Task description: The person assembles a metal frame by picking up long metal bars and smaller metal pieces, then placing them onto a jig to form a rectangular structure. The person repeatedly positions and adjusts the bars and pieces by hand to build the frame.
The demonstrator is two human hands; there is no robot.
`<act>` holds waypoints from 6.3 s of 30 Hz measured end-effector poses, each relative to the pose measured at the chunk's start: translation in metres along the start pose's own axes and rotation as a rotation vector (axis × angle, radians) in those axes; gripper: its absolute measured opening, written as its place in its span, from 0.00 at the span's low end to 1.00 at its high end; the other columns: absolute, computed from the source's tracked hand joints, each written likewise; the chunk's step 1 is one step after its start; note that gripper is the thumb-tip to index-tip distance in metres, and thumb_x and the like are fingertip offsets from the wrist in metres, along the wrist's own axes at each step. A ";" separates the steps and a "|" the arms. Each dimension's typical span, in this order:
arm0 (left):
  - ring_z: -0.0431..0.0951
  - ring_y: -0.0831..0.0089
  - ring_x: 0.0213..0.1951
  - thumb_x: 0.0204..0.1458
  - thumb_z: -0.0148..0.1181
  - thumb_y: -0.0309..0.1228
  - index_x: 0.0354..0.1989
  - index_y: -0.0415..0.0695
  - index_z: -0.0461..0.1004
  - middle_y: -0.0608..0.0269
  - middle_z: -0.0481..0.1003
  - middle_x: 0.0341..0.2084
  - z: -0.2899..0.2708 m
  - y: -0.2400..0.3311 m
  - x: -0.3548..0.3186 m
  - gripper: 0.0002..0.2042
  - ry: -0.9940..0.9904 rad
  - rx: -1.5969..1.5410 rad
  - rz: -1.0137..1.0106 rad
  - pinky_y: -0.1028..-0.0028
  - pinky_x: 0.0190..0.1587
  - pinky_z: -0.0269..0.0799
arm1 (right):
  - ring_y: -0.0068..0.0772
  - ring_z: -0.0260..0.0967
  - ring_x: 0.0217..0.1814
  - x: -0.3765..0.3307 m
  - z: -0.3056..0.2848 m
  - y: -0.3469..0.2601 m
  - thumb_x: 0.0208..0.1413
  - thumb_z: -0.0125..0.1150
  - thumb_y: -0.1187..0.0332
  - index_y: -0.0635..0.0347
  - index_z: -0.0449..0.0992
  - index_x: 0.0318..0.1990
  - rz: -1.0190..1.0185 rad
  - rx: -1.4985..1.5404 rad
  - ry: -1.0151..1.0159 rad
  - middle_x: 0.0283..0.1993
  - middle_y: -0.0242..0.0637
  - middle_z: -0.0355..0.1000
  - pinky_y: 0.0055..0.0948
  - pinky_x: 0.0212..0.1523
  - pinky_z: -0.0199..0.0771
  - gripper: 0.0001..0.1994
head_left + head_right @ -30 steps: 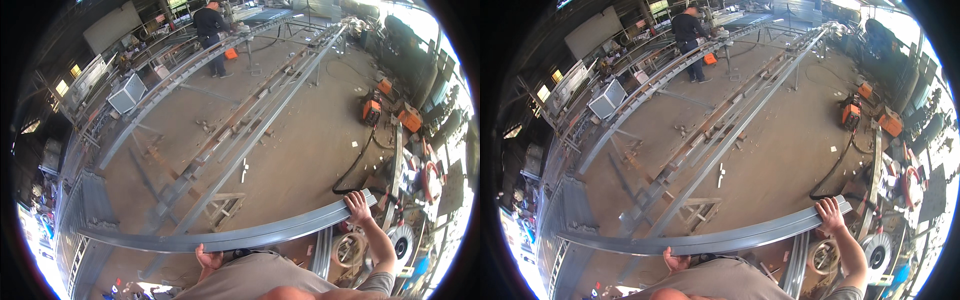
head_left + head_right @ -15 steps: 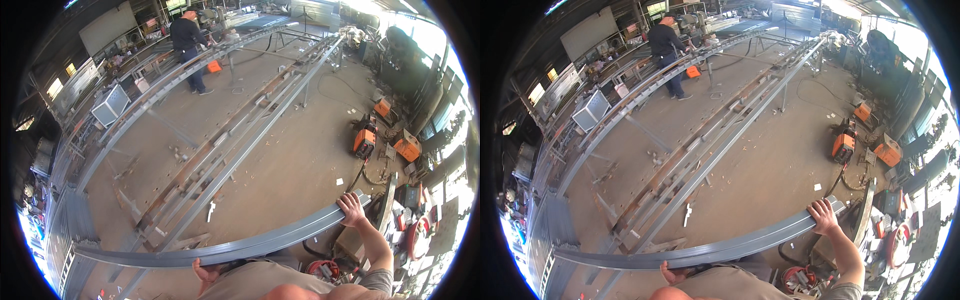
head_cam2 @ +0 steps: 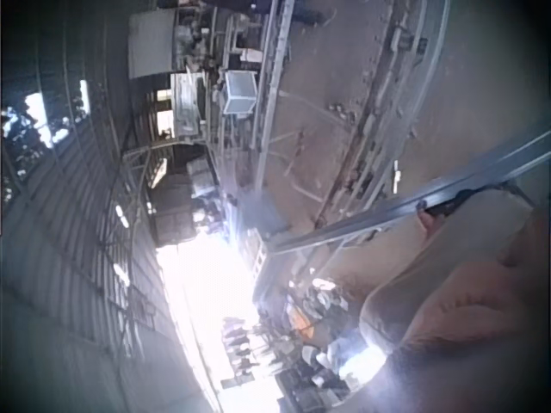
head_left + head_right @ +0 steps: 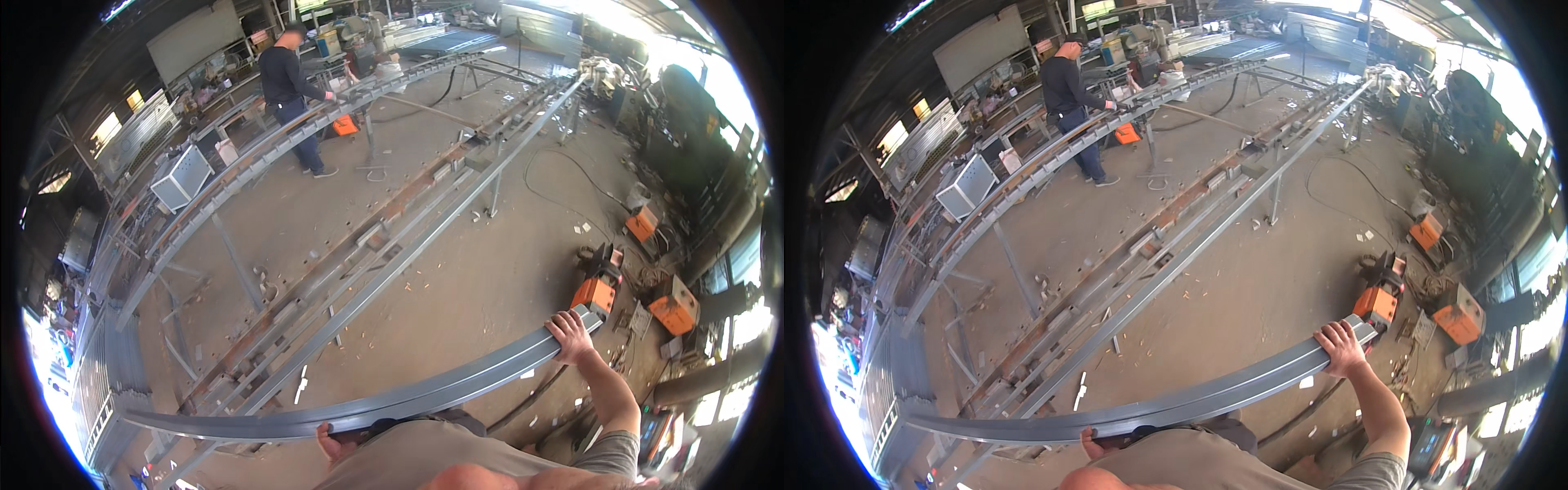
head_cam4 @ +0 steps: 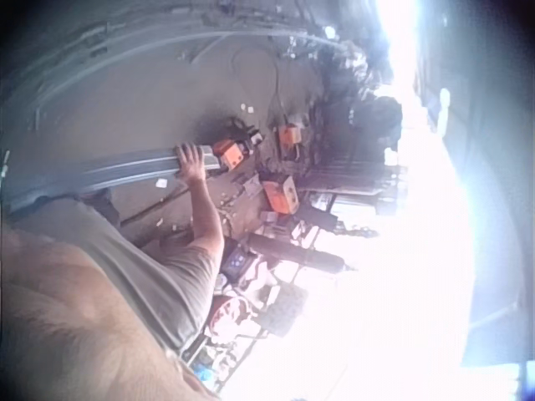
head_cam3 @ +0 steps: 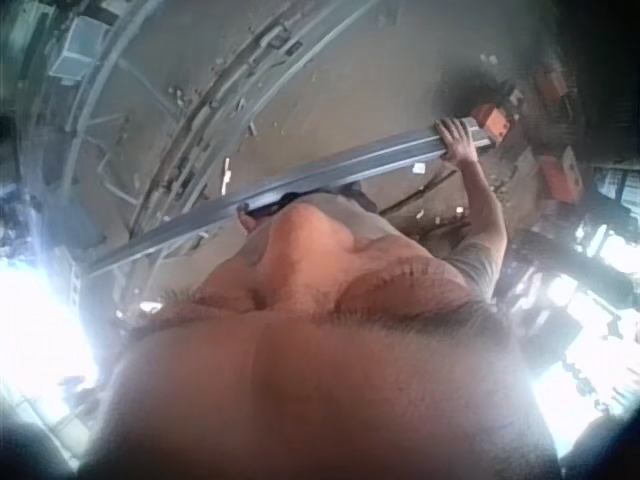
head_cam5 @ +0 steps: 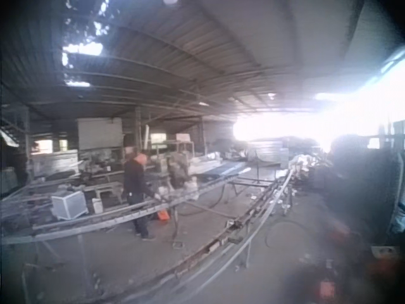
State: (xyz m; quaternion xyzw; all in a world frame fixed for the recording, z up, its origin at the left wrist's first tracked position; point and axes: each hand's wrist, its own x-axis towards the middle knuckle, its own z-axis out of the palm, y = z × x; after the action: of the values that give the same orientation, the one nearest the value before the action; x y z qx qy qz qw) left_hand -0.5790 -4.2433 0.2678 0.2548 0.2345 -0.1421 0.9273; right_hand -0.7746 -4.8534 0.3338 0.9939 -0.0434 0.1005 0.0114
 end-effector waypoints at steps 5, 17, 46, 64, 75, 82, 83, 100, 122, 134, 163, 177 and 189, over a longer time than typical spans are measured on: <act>0.75 0.52 0.60 0.50 0.64 0.45 0.58 0.49 0.73 0.55 0.78 0.55 0.092 -0.093 0.048 0.26 -0.067 -0.028 0.026 0.40 0.65 0.67 | 0.50 0.62 0.73 0.090 0.001 0.143 0.33 0.77 0.56 0.50 0.68 0.65 -0.033 -0.073 0.006 0.65 0.42 0.68 0.59 0.77 0.51 0.44; 0.76 0.49 0.59 0.57 0.56 0.40 0.56 0.40 0.73 0.49 0.79 0.54 0.294 -0.307 0.215 0.22 0.075 -0.246 -0.019 0.48 0.68 0.66 | 0.58 0.59 0.73 0.329 0.065 0.448 0.32 0.77 0.57 0.55 0.63 0.67 -0.178 -0.102 -0.030 0.67 0.50 0.64 0.65 0.78 0.51 0.48; 0.80 0.52 0.47 0.57 0.55 0.33 0.50 0.37 0.72 0.50 0.79 0.43 0.581 -0.521 0.445 0.16 0.534 -0.380 0.255 0.49 0.58 0.75 | 0.56 0.65 0.64 0.767 0.158 0.759 0.22 0.85 0.60 0.60 0.67 0.63 -0.647 0.068 -0.502 0.59 0.49 0.68 0.57 0.68 0.60 0.52; 0.81 0.52 0.46 0.52 0.61 0.25 0.50 0.35 0.73 0.52 0.77 0.43 0.510 -0.399 0.481 0.17 1.085 -0.343 0.335 0.51 0.54 0.78 | 0.50 0.76 0.59 0.864 0.168 0.599 0.34 0.77 0.57 0.49 0.76 0.64 -0.663 0.121 -1.138 0.57 0.40 0.78 0.43 0.61 0.76 0.41; 0.81 0.59 0.46 0.52 0.62 0.30 0.44 0.47 0.76 0.60 0.80 0.42 0.474 -0.432 0.458 0.11 0.838 -0.340 0.267 0.52 0.52 0.80 | 0.51 0.73 0.59 0.875 0.137 0.608 0.36 0.74 0.63 0.51 0.82 0.52 -0.624 0.080 -1.010 0.53 0.40 0.78 0.47 0.61 0.74 0.28; 0.84 0.58 0.41 0.51 0.65 0.29 0.38 0.40 0.79 0.56 0.84 0.37 0.543 -0.442 0.440 0.08 0.666 -0.261 0.184 0.58 0.51 0.82 | 0.44 0.66 0.64 0.823 0.162 0.686 0.33 0.75 0.66 0.49 0.74 0.63 -0.410 0.045 -0.689 0.57 0.36 0.72 0.44 0.70 0.62 0.40; 0.84 0.58 0.42 0.52 0.64 0.28 0.39 0.39 0.79 0.55 0.84 0.38 0.559 -0.444 0.440 0.08 0.653 -0.259 0.168 0.58 0.53 0.81 | 0.44 0.67 0.64 0.807 0.161 0.697 0.33 0.74 0.69 0.50 0.73 0.62 -0.374 0.095 -0.560 0.58 0.36 0.72 0.44 0.70 0.63 0.39; 0.76 0.55 0.56 0.56 0.67 0.35 0.52 0.36 0.74 0.53 0.78 0.47 0.788 -0.716 0.448 0.20 0.257 -0.156 0.106 0.51 0.69 0.68 | 0.37 0.72 0.55 0.609 0.127 0.925 0.34 0.69 0.69 0.42 0.77 0.52 -0.159 0.245 0.029 0.48 0.28 0.73 0.50 0.65 0.64 0.29; 0.77 0.65 0.56 0.61 0.66 0.45 0.50 0.45 0.76 0.62 0.78 0.49 1.064 -1.019 0.687 0.18 -0.114 -0.115 0.027 0.58 0.66 0.70 | 0.31 0.74 0.62 0.816 0.136 1.250 0.40 0.72 0.52 0.43 0.78 0.59 -0.476 0.113 0.137 0.55 0.27 0.76 0.57 0.73 0.64 0.33; 0.73 0.56 0.64 0.51 0.79 0.45 0.67 0.43 0.68 0.55 0.72 0.63 1.127 -1.105 0.759 0.38 0.263 -0.250 0.306 0.54 0.69 0.71 | 0.32 0.74 0.56 0.965 0.184 1.494 0.43 0.74 0.43 0.50 0.75 0.58 -0.590 0.217 -0.015 0.51 0.28 0.75 0.56 0.74 0.63 0.35; 0.79 0.63 0.49 0.61 0.65 0.40 0.51 0.45 0.74 0.59 0.78 0.46 1.215 -1.377 0.832 0.16 0.663 -0.056 0.226 0.59 0.50 0.78 | 0.49 0.71 0.62 1.065 0.322 1.796 0.45 0.78 0.56 0.56 0.76 0.56 -0.518 0.313 -0.477 0.57 0.40 0.77 0.47 0.66 0.67 0.30; 0.82 0.65 0.48 0.61 0.67 0.44 0.50 0.47 0.74 0.60 0.79 0.45 1.326 -1.466 0.876 0.17 0.719 0.021 -0.183 0.61 0.48 0.79 | 0.52 0.69 0.64 1.040 0.312 1.599 0.52 0.73 0.58 0.59 0.72 0.62 -0.820 0.506 -0.553 0.60 0.45 0.74 0.48 0.66 0.69 0.31; 0.81 0.73 0.31 0.69 0.56 0.48 0.44 0.40 0.78 0.58 0.82 0.27 1.307 -1.434 0.829 0.20 0.140 0.436 -0.333 0.75 0.35 0.74 | 0.52 0.71 0.58 1.069 0.305 1.701 0.52 0.73 0.61 0.60 0.75 0.58 -0.730 0.297 -0.638 0.52 0.45 0.76 0.48 0.58 0.73 0.26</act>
State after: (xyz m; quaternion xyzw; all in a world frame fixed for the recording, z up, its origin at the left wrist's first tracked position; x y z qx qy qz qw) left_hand 0.0498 -6.2570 0.2588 0.4155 0.3005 -0.3215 0.7961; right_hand 0.1785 -6.6471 0.2734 0.9164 0.3205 -0.2134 -0.1095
